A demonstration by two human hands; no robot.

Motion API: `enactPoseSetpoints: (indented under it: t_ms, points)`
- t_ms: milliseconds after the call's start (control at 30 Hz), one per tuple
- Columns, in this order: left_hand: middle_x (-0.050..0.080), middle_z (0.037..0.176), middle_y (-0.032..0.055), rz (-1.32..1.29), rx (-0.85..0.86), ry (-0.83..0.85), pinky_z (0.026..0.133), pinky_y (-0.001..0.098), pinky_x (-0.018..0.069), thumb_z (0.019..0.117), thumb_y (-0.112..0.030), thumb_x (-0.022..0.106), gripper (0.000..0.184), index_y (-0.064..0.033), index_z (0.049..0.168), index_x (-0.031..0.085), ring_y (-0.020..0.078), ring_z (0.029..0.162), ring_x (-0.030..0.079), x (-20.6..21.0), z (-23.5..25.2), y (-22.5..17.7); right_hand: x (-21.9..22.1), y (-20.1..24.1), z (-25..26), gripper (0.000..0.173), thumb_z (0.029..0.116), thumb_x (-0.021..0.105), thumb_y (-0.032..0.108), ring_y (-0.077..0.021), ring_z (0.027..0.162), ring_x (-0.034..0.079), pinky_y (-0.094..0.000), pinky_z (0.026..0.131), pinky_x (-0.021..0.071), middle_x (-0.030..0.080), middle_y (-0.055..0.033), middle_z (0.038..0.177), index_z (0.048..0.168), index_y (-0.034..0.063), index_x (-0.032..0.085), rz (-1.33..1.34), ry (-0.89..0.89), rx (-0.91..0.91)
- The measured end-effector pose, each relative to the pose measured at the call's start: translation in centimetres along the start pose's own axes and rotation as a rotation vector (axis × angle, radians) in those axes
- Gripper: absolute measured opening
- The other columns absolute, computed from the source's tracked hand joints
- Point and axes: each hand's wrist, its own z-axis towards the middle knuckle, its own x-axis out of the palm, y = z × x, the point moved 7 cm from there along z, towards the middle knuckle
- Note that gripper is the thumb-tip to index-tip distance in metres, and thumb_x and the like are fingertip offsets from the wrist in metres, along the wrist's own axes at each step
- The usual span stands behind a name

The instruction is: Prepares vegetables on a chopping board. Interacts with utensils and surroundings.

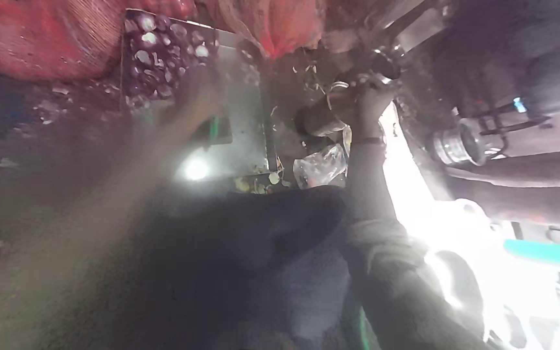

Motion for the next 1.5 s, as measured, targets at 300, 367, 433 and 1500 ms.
enactPoseSetpoints:
  t_ms: [300, 367, 433, 1500]
  points:
    - [0.07, 0.109, 0.0186, -0.018, -0.011, -0.021, 0.094, 0.0613, 0.0506, 0.1118, -0.032, 0.034, 0.046, -0.0029, 0.113, 0.07, 0.0347, 0.103, 0.068, -0.3, 0.1, 0.3, -1.0, -1.0, -4.8, 0.022, 0.1104, 0.044, 0.016, -0.0104, 0.068, 0.064, -0.0313, 0.067, 0.0597, 0.064, 0.0004, 0.081, 0.118, 0.0024, 0.06, 0.498, 0.0, 0.128]
    - [0.072, 0.099, 0.0134, -0.031, 0.018, -0.027, 0.088, 0.0566, 0.0548, 0.1125, -0.034, 0.034, 0.045, -0.0043, 0.112, 0.068, 0.0285, 0.091, 0.071, 0.1, 0.3, 0.6, 2.7, -1.4, -8.4, 0.023, 0.1074, 0.051, 0.013, -0.0121, 0.076, 0.068, -0.0332, 0.073, 0.0615, 0.07, -0.0041, 0.091, 0.119, -0.0014, 0.065, 0.276, 0.271, 0.076]
    - [0.073, 0.094, 0.0111, -0.035, 0.01, -0.019, 0.086, 0.0558, 0.0552, 0.112, -0.034, 0.034, 0.046, -0.0048, 0.108, 0.07, 0.0259, 0.086, 0.071, 0.2, 0.3, 0.5, 7.3, -1.6, -12.7, 0.023, 0.1004, 0.064, 0.013, -0.0186, 0.091, 0.073, -0.0415, 0.087, 0.0618, 0.074, -0.0112, 0.105, 0.118, 0.0002, 0.071, -0.079, 0.573, -0.027]
    - [0.071, 0.096, 0.0153, -0.016, 0.008, -0.007, 0.087, 0.0613, 0.0505, 0.111, -0.034, 0.033, 0.048, -0.0039, 0.101, 0.07, 0.0331, 0.095, 0.069, -0.6, -0.7, -1.2, 18.1, -2.6, -28.1, 0.015, 0.0921, 0.076, 0.025, -0.0281, 0.092, 0.069, -0.055, 0.08, 0.0565, 0.072, -0.0094, 0.102, 0.105, 0.017, 0.076, -0.334, 1.063, -0.313]
